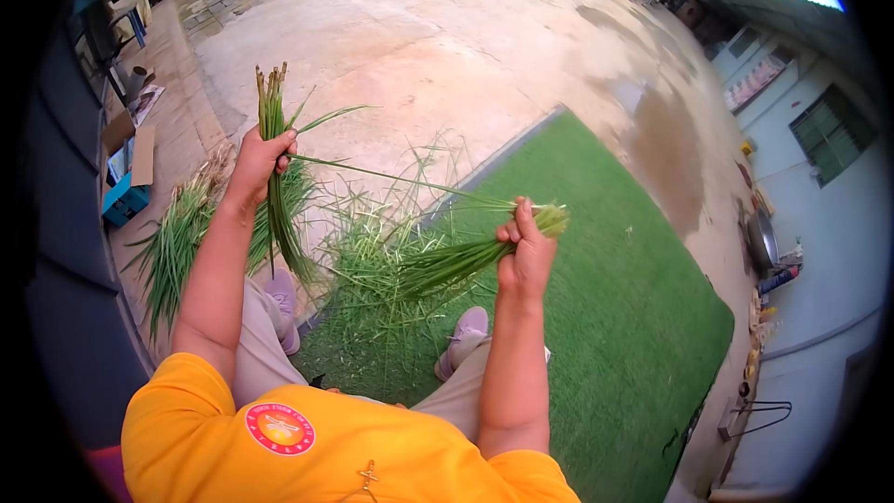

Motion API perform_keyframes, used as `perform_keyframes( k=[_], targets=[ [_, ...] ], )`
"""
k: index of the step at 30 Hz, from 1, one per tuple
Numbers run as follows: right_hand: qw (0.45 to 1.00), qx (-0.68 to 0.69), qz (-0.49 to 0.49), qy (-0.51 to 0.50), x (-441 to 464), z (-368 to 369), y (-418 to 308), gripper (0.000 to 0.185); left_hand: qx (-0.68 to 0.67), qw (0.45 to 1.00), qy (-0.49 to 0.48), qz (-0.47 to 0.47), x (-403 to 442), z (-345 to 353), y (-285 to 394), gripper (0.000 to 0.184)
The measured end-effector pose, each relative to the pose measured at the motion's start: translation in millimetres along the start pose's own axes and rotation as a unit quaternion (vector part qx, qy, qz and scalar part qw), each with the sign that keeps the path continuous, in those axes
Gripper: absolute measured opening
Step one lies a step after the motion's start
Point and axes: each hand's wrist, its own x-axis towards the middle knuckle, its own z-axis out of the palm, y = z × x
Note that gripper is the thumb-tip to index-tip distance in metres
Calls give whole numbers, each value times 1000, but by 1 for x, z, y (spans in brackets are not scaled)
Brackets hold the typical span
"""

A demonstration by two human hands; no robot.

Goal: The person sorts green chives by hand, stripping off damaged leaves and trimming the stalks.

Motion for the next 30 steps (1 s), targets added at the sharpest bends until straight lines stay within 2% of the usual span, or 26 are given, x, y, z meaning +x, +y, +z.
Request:
perform_keyframes(
  k=[3, 5, 6, 9, 11, 17, 19, 25, 30],
  targets=[
    [1000, 4, 0, -1, 0, -1, -2, 11, 8, 999, 41, 14, 13, -23, -4, 9],
    [1000, -2, -5, 0, 0, -1, -2, 11, -27, 988, 151, 12, 21, -36, -8, 10],
    [1000, -9, -9, 1, -1, 0, -1, 11, -32, 984, 172, 19, 23, -42, -7, 11],
    [998, -51, -34, 8, -7, 10, -1, 15, -97, 970, 224, 5, 27, -44, -11, 13],
    [996, -84, -36, 5, -11, 16, 2, 15, -101, 972, 213, -7, 25, -42, -14, 15],
    [983, -175, -30, -38, -20, 35, 25, 17, -130, 985, -76, -86, -28, 34, -10, 17],
    [982, -181, -20, -57, -23, 42, 32, 17, -94, 980, -132, -120, -49, 56, -1, 16],
    [977, -196, 5, -88, -28, 58, 46, 16, -27, 962, -256, -92, -59, 74, -7, 18],
    [974, -196, 25, -110, -33, 64, 52, 17, -57, 954, -288, -56, -65, 80, -12, 22]
  ],
)
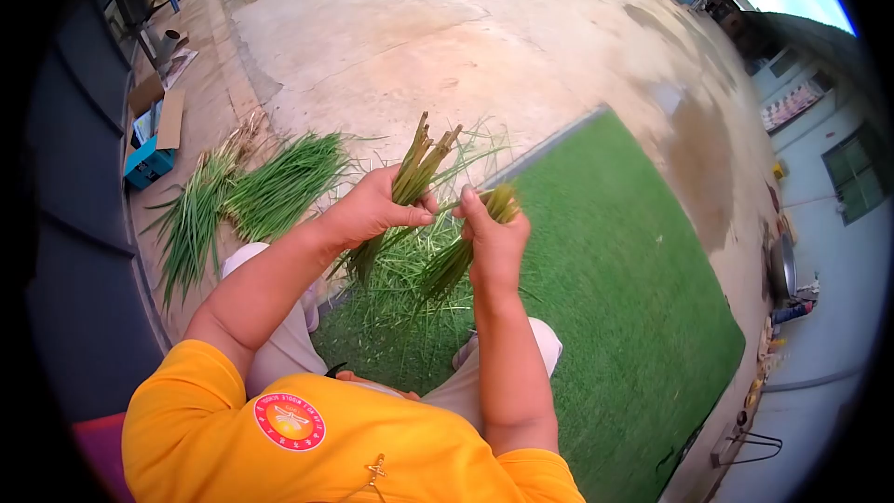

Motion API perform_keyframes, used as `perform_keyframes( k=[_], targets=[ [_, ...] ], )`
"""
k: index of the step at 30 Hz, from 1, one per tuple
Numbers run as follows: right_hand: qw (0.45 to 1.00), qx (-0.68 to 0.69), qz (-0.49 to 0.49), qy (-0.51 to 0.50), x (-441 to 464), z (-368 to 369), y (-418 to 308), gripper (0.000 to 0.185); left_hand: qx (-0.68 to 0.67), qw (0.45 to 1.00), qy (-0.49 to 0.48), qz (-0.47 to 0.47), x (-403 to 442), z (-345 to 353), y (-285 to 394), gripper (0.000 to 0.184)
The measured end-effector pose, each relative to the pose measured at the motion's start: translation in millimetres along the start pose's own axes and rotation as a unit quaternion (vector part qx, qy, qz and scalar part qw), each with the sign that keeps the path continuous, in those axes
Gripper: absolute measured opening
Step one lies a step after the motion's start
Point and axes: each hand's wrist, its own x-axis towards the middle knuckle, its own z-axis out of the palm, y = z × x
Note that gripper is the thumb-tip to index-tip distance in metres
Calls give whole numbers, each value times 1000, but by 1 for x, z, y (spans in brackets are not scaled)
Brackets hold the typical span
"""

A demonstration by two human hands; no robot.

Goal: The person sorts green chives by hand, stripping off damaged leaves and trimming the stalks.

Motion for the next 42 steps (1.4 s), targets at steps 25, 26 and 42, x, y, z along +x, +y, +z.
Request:
perform_keyframes(
  k=[25, 26, 42],
  targets=[
    [997, 18, -64, 51, 17, -35, -10, 15, -119, 989, -25, -87, 3, -19, 15, 16],
    [996, 23, -67, 56, 18, -36, -13, 15, -112, 988, -48, -92, 4, -21, 10, 15],
    [966, 243, 87, -19, 33, -55, 1, 23, -25, 962, -174, -210, -1, -11, -11, 16]
  ],
)
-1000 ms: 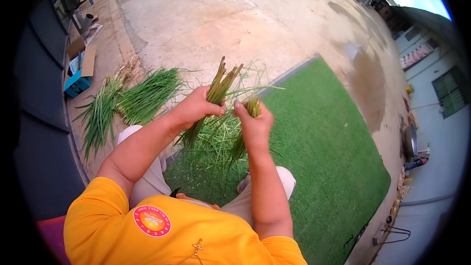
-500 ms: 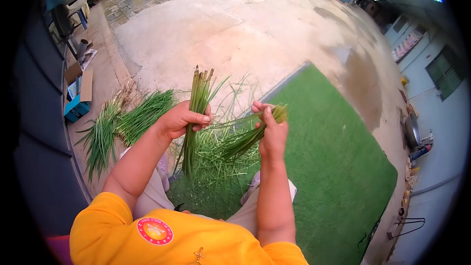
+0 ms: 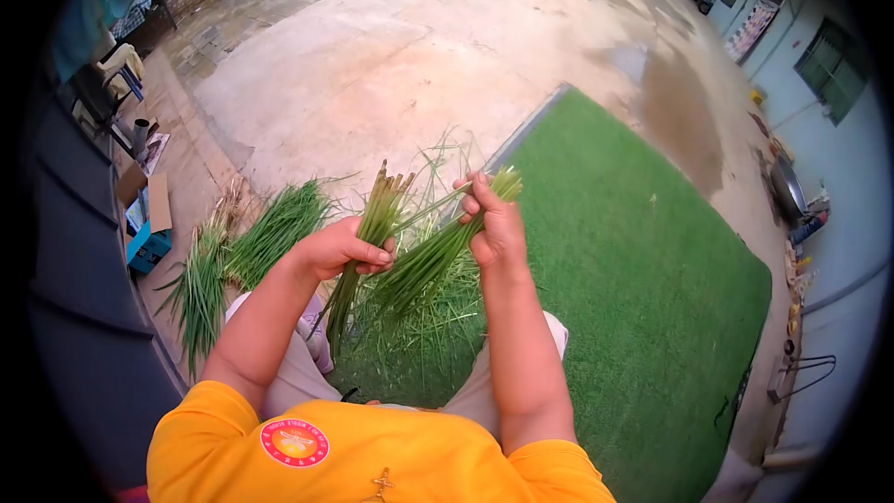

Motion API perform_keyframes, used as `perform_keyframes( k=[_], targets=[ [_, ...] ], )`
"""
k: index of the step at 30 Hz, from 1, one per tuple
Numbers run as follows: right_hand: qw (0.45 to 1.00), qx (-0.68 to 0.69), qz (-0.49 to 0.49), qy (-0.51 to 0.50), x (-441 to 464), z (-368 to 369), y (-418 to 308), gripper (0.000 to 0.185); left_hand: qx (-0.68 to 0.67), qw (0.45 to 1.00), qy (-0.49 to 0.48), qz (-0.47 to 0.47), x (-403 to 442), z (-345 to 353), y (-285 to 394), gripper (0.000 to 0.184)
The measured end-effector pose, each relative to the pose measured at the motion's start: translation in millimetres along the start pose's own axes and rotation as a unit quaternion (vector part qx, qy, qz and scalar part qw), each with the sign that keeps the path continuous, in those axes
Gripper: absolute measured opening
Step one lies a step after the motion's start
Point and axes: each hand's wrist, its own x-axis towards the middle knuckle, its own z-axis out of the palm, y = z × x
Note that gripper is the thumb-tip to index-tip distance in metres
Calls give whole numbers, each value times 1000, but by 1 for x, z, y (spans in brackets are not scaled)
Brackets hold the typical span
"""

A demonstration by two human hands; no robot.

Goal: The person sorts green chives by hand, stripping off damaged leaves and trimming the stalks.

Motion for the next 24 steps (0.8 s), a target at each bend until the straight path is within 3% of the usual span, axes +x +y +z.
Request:
perform_keyframes(
  k=[5, 7, 9, 11, 13, 17, 24],
  targets=[
    [985, 112, -105, 76, 14, -46, -39, 14, -73, 988, 121, 66, -10, -17, 17, 14],
    [979, 107, -160, 66, 18, -78, -61, 15, -78, 985, 130, 83, -14, -32, 18, 14],
    [962, 114, -208, 133, 9, -80, -78, 16, -137, 972, 150, 118, -18, -39, 19, 13],
    [959, 109, -205, 164, -5, -58, -82, 16, -128, 972, 156, 117, -21, -42, 18, 14],
    [952, 101, -207, 204, -14, -43, -77, 17, -169, 973, 92, 125, -22, -36, 21, 14],
    [988, 41, -138, 57, -19, -31, -49, 12, -157, 982, 23, 101, -14, -15, 19, 15],
    [999, -31, -1, 14, -28, 31, 5, 13, -114, 991, -65, 16, 9, 14, 9, 15]
  ],
)
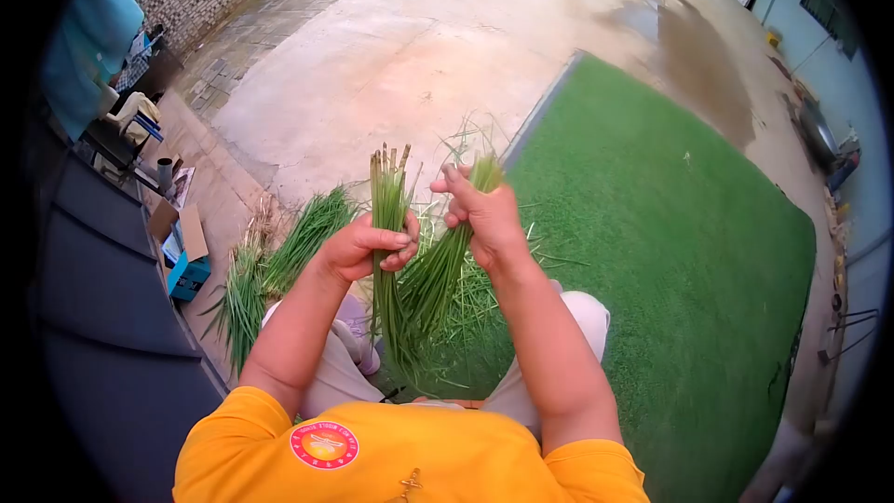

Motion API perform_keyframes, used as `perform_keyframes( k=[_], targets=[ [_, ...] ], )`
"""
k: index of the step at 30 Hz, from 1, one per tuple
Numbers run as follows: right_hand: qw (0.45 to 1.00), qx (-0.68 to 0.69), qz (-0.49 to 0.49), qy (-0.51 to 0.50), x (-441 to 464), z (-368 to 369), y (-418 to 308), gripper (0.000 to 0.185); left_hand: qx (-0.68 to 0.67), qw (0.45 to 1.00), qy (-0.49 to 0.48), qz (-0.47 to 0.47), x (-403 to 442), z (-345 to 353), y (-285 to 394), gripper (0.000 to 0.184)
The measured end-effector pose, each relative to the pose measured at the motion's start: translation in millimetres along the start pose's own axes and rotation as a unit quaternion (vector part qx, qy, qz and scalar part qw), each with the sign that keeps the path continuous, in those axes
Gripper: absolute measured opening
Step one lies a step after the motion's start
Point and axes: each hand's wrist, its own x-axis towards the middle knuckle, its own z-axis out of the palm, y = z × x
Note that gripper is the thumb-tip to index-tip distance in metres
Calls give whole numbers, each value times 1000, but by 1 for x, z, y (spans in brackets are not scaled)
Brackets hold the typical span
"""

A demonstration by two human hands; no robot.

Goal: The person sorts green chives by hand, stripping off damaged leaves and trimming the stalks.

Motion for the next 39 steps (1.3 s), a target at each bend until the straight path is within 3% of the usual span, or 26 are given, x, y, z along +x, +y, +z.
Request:
perform_keyframes(
  k=[3, 8, 14, 21, 26, 31, 33, 39],
  targets=[
    [997, -57, 32, -41, -1, 5, 12, 15, 19, 999, 30, -14, 4, 11, -2, 22],
    [999, 25, 19, -12, 14, -8, 9, 12, -30, 990, 129, 42, 2, -3, 3, 21],
    [995, 92, -22, 26, 20, -22, -2, 9, 28, 978, 196, 67, -18, -24, 22, 6],
    [977, 174, -100, 65, 35, -64, -35, 11, -34, 920, 326, 215, -67, -95, 46, 7],
    [974, 175, -127, 67, 29, -83, -52, 11, -168, 828, 433, 314, -105, -144, 53, 17],
    [980, 165, -101, 45, 29, -78, -43, 13, -76, 850, 437, 283, -78, -102, 49, 23],
    [984, 151, -90, 43, 29, -69, -35, 12, 14, 916, 351, 193, -58, -77, 43, 22],
    [997, 24, -70, 30, 25, -39, -16, 14, -13, 974, 190, 125, -14, -28, 22, 19]
  ],
)
